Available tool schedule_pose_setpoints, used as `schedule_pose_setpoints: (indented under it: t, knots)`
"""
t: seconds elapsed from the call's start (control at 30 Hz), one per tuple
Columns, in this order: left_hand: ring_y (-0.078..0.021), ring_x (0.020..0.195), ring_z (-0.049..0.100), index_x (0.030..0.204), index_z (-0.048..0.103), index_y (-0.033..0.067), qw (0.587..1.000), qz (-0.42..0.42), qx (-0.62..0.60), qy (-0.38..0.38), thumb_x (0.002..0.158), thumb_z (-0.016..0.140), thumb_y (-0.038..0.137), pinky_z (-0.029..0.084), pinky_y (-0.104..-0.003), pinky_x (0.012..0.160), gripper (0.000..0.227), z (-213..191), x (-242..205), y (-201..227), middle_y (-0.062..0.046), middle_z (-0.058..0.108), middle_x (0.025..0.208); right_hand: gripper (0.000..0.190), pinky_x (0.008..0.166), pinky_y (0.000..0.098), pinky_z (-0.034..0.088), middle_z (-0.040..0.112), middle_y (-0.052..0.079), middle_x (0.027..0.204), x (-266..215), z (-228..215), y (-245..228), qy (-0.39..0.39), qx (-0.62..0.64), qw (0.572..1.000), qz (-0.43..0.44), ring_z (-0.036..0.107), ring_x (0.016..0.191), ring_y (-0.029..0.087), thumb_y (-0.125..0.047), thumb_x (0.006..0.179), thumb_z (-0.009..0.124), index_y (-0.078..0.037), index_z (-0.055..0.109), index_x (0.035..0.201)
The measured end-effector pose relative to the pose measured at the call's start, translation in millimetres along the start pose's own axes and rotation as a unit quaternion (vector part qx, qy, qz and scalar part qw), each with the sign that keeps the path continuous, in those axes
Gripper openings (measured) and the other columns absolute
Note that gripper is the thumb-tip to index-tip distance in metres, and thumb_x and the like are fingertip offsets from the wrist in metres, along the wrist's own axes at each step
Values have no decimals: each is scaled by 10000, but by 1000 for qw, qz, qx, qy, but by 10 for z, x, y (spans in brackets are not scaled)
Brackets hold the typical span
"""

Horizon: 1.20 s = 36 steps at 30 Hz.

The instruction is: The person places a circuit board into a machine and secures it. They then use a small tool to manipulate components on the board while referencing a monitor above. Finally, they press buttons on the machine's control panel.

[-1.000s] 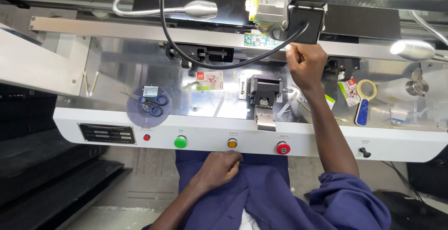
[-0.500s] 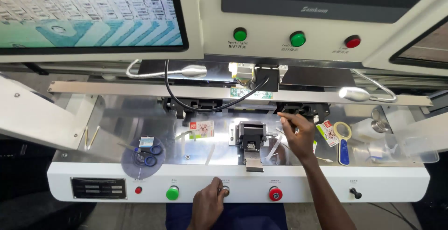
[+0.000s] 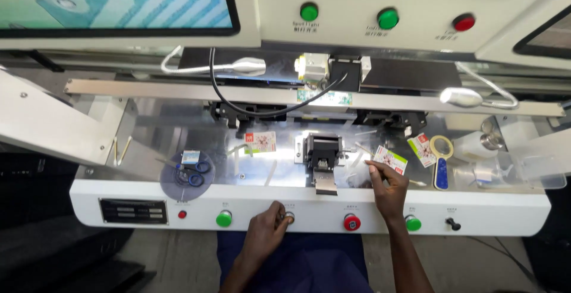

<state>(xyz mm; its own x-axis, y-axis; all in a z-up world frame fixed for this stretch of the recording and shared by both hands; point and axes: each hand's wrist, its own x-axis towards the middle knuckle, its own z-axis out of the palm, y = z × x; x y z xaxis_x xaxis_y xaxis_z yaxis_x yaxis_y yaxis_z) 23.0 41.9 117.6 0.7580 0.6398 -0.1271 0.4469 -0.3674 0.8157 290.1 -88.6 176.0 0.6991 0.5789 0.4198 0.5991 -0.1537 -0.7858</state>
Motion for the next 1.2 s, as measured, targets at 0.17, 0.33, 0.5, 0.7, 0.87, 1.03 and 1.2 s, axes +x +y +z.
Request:
schedule_pose_setpoints:
  t: [0.17,0.33,0.5,0.7,0.87,1.03,1.2]
  knots:
    - [-172,563,618,902,520,150,1000,10,8,21,911,676,269,457,-343,540,197,16,-47,49,3,595,650,207,640,259,489,717,80,907,-110,66,100,14,15,1000,-11,635,757,152,-127,962,582,-19,730,1058]
    - [-329,530,662,880,581,48,997,32,-37,59,850,730,162,500,-366,485,189,-86,-50,209,-159,655,595,178,497,221,313,314,-33,422,-50,106,-28,34,59,998,-6,316,483,42,-94,914,628,-56,767,1019]
    - [-331,531,667,876,588,60,997,26,-44,59,846,731,154,500,-372,480,174,-94,-48,233,-152,657,584,174,490,238,299,306,-14,414,-35,127,-46,52,62,997,-19,303,494,53,-92,906,632,-40,769,999]
    - [-318,514,663,869,601,55,997,18,-46,59,838,737,145,492,-365,463,166,-94,-35,257,-154,662,581,173,492,238,293,300,-4,399,-27,147,-92,56,48,997,-16,303,482,60,-96,912,632,-37,770,998]
    - [-330,514,667,871,607,49,997,14,-44,60,837,736,142,500,-368,457,163,-88,-34,249,-161,666,586,172,494,246,301,293,3,402,-36,171,-44,54,38,998,-12,314,480,67,-102,910,636,-36,772,992]
    - [-346,519,668,875,610,43,997,6,-47,57,828,742,136,499,-379,452,169,-89,-35,279,-172,670,597,168,488,249,313,308,20,396,-39,176,-26,51,28,998,-18,324,467,70,-92,915,639,-31,775,993]
    - [-328,500,660,869,610,39,997,7,-51,58,831,744,136,496,-363,443,171,-118,-23,305,-168,666,590,164,491,251,323,316,19,399,-59,187,42,52,20,998,-17,335,468,68,-96,915,643,-37,779,982]
